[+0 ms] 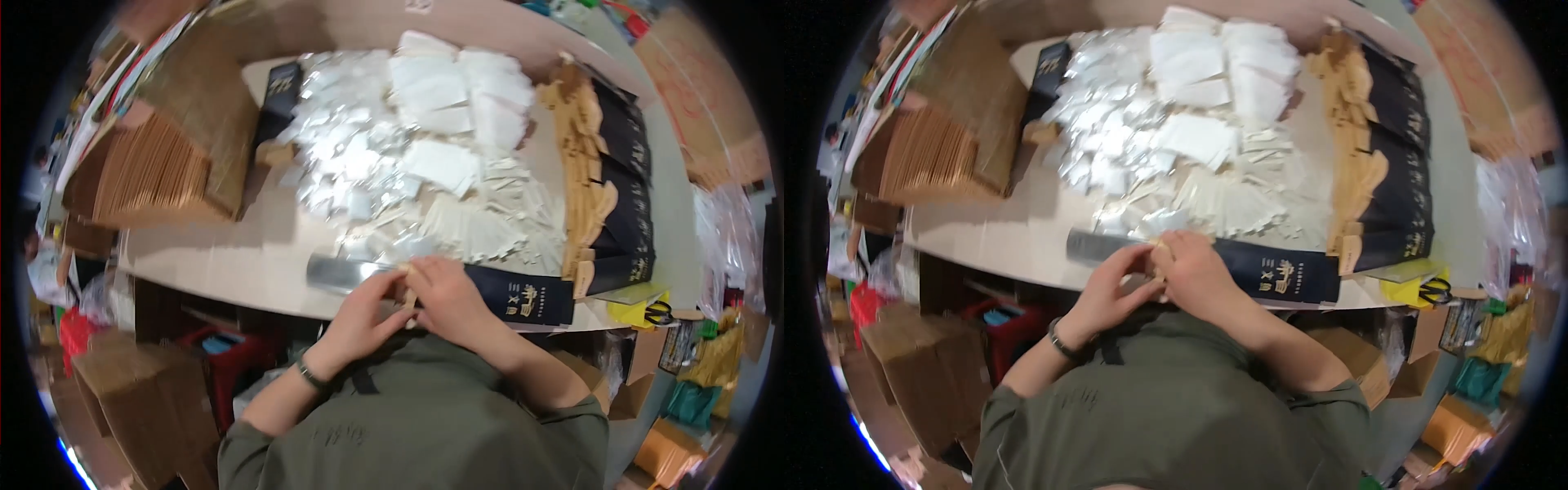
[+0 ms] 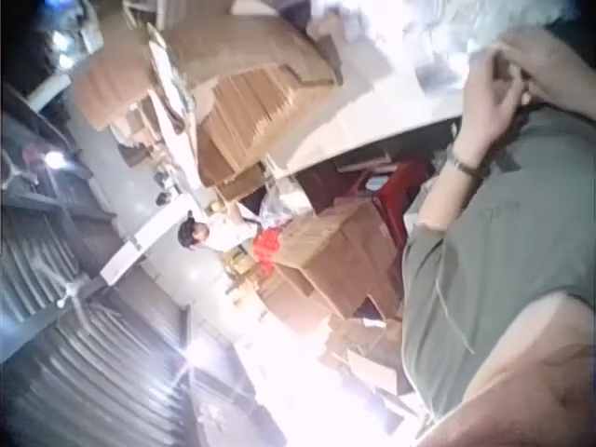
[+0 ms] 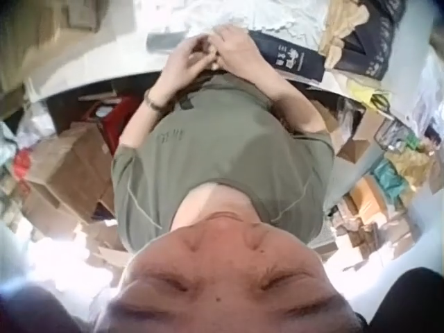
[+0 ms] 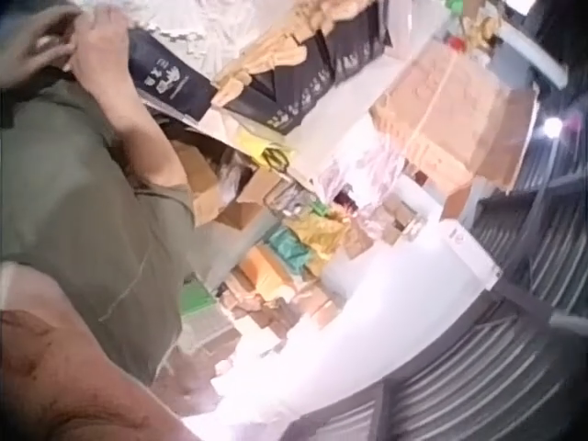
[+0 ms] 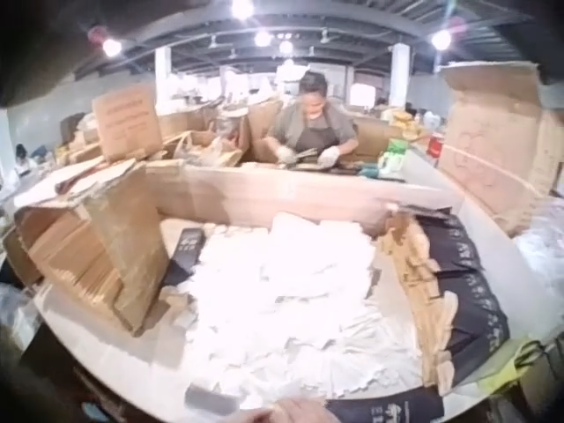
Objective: Packaging disposable chopsticks into paper sleeves using a metal guide tray.
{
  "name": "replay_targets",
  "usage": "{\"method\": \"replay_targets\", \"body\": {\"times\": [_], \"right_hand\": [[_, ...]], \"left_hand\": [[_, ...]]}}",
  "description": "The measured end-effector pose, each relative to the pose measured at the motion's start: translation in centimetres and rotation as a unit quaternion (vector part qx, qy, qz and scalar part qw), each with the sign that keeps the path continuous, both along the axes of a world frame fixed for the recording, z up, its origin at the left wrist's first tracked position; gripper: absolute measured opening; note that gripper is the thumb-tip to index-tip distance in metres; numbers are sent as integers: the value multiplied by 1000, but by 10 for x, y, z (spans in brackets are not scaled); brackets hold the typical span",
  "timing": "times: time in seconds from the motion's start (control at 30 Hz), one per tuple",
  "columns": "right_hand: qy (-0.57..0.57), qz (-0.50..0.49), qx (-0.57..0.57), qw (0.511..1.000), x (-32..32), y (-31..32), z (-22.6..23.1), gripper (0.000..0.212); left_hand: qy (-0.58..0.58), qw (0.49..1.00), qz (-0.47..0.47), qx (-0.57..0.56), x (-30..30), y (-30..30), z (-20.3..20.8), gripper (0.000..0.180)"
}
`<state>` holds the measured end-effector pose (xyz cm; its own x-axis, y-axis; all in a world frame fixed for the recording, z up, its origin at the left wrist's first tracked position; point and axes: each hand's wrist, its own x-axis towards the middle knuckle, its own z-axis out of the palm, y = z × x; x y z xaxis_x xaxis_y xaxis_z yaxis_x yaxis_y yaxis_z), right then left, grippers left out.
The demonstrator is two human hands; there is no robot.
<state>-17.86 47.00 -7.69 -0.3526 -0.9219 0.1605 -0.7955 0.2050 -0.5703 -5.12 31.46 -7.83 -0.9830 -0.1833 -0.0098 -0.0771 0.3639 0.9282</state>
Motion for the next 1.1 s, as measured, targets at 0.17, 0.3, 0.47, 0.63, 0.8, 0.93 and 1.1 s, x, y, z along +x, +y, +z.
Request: {"method": "replay_targets", "body": {"times": [0.17,0.3,0.47,0.63,0.8,0.93,1.1], "right_hand": [[119,74,-87,986,-16,4,16,25],[-278,-251,84,924,-115,43,78,9],[201,-92,90,971,-119,106,67,44],[10,90,7,996,-47,41,-5,49],[57,-112,78,989,-14,29,17,29],[3,-197,188,962,-10,10,7,29],[-41,-224,120,966,-17,9,-5,21]], "left_hand": [[46,907,-11,-419,5,-45,-8,56],[-99,952,121,-262,1,-45,-7,36],[-168,986,-16,9,5,-28,17,39],[-5,974,-225,26,-21,31,17,41],[-214,975,-39,-40,-2,-15,2,38],[-84,970,99,-206,-5,-24,-22,48],[-39,966,43,-251,15,-37,-17,61]]}}
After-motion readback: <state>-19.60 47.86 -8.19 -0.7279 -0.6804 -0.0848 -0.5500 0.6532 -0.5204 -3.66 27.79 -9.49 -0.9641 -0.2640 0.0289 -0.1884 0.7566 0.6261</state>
